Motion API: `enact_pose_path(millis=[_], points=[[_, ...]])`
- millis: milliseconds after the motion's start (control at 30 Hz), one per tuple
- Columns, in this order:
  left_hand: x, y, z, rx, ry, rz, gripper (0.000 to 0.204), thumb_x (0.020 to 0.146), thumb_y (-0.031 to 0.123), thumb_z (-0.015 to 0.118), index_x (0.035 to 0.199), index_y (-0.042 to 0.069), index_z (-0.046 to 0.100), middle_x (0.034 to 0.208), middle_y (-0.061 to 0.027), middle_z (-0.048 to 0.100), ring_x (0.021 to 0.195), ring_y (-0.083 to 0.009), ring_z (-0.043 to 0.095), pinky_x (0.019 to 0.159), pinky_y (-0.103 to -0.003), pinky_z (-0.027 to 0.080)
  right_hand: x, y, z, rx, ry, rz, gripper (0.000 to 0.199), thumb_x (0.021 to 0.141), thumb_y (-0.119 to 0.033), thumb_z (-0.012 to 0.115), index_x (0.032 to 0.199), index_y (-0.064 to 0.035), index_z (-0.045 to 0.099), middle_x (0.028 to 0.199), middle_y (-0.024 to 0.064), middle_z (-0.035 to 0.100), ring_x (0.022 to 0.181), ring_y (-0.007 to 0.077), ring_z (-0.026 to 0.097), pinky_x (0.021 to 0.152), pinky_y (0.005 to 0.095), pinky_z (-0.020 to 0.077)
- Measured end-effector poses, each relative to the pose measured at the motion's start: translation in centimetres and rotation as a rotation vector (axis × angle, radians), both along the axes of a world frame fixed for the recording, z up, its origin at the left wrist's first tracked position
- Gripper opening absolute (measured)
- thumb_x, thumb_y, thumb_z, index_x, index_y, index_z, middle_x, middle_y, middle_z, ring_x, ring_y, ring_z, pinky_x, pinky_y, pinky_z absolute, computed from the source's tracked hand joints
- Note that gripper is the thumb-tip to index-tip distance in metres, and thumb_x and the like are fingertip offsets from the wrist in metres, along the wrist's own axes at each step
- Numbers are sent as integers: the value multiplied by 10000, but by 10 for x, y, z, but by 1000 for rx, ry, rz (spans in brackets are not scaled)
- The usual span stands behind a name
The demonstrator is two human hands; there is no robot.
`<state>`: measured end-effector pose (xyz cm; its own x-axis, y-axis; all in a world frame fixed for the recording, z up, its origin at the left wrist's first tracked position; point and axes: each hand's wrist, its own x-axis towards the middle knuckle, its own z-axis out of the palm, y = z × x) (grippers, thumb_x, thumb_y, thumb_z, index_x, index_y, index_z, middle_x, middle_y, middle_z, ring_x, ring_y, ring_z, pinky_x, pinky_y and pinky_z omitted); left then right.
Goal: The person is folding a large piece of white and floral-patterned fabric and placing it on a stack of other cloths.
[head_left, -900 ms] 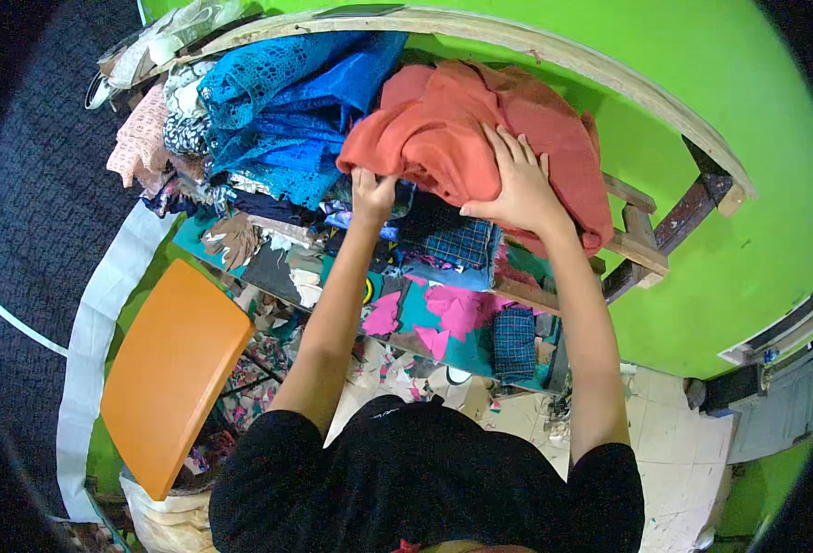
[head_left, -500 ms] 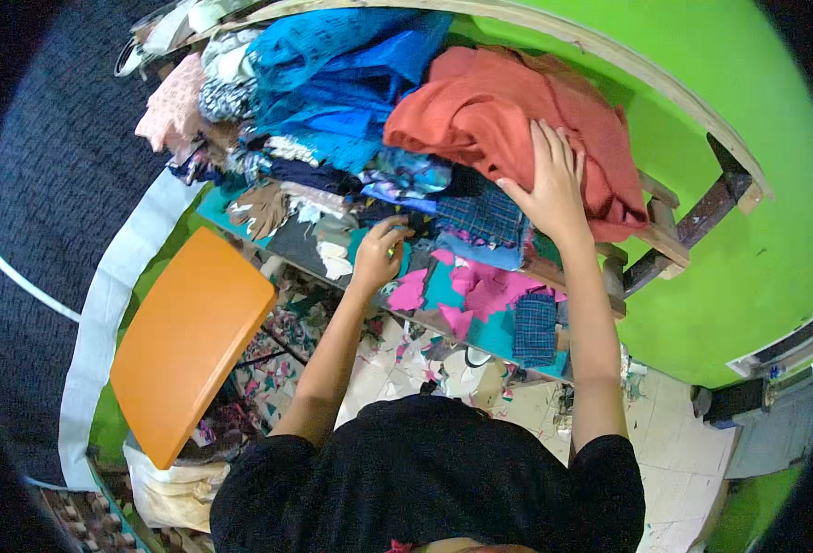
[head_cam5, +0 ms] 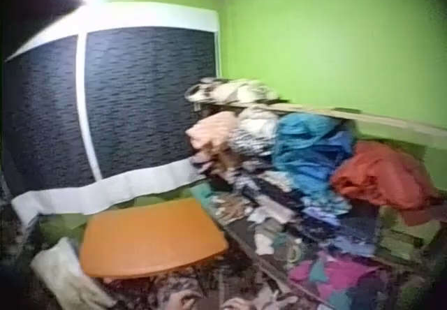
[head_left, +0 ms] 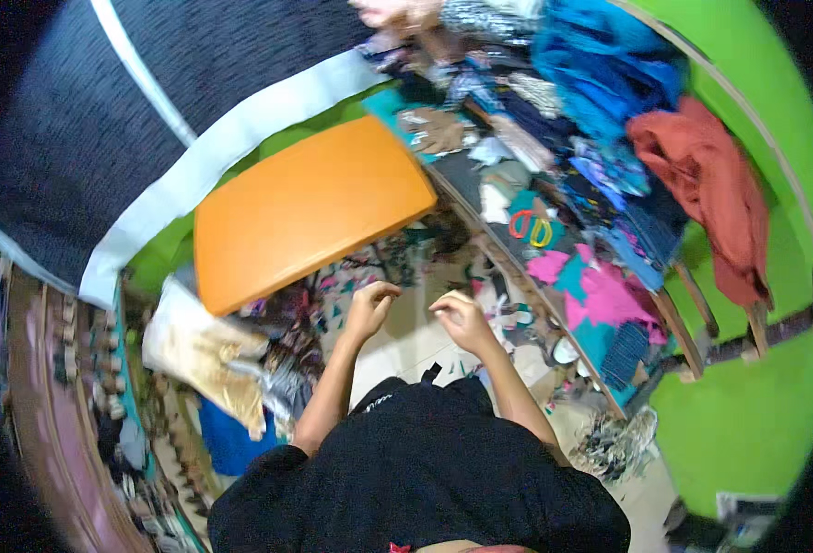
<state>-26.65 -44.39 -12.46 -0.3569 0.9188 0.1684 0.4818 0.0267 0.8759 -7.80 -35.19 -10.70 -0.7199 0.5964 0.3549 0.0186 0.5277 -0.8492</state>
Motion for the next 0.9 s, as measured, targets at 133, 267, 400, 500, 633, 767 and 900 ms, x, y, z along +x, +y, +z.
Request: enact_pose_path(millis=[133, 267, 400, 500, 633, 767, 900], points=[[-57, -91, -19, -32, -47, 304, 160, 762, 57, 483, 869, -2, 587, 815, -122, 599, 754, -191, 588, 686, -284, 459, -74, -54, -8, -142, -115, 304, 116, 722, -49, 524, 812, 9, 571, 786, 104, 565, 758, 210, 549, 683, 289, 428], [-88, -158, -18, -115, -154, 547, 204, 765, 112, 489, 906, -9, 574, 815, -126, 597, 711, -187, 587, 638, -294, 463, -133, -82, -13, -89, -164, 557, 134, 727, -67, 512, 826, -1, 573, 788, 117, 567, 746, 235, 556, 666, 298, 443], [-101, -189, -27, -97, -149, 695, 217, 764, 119, 487, 918, -11, 566, 835, -136, 593, 751, -211, 583, 675, -294, 453, -187, -93, -16, -35, -211, 743, 145, 729, -94, 521, 830, -6, 577, 803, 124, 568, 744, 248, 558, 673, 308, 440], [-109, -193, -24, -170, -276, 654, 249, 762, 143, 507, 958, -6, 545, 914, -143, 576, 859, -220, 559, 743, -289, 429, -228, -96, -21, -106, -319, 807, 166, 747, -117, 520, 855, -5, 579, 817, 120, 567, 728, 220, 557, 657, 297, 438], [-140, -190, -47, -260, -283, 588, 300, 772, 210, 526, 984, -3, 528, 943, -165, 564, 876, -236, 552, 754, -309, 429, -292, -87, -24, -156, -300, 935, 168, 751, -118, 533, 869, -6, 575, 815, 110, 568, 726, 192, 551, 671, 285, 440], [-186, -184, -48, -325, -322, 631, 372, 771, 268, 542, 1027, 3, 500, 948, -176, 563, 874, -240, 552, 747, -313, 432, -362, -69, -20, -164, -324, 1000, 150, 782, -84, 511, 894, 6, 553, 819, 56, 579, 762, 120, 535, 681, 259, 437], [-228, -194, -36, -166, -296, 929, 368, 764, 242, 548, 1037, 3, 486, 932, -154, 571, 829, -225, 563, 716, -308, 444, -422, -59, -34, -164, -493, 1029, 138, 784, -67, 502, 894, 2, 551, 805, 56, 574, 733, 112, 532, 675, 249, 437]])
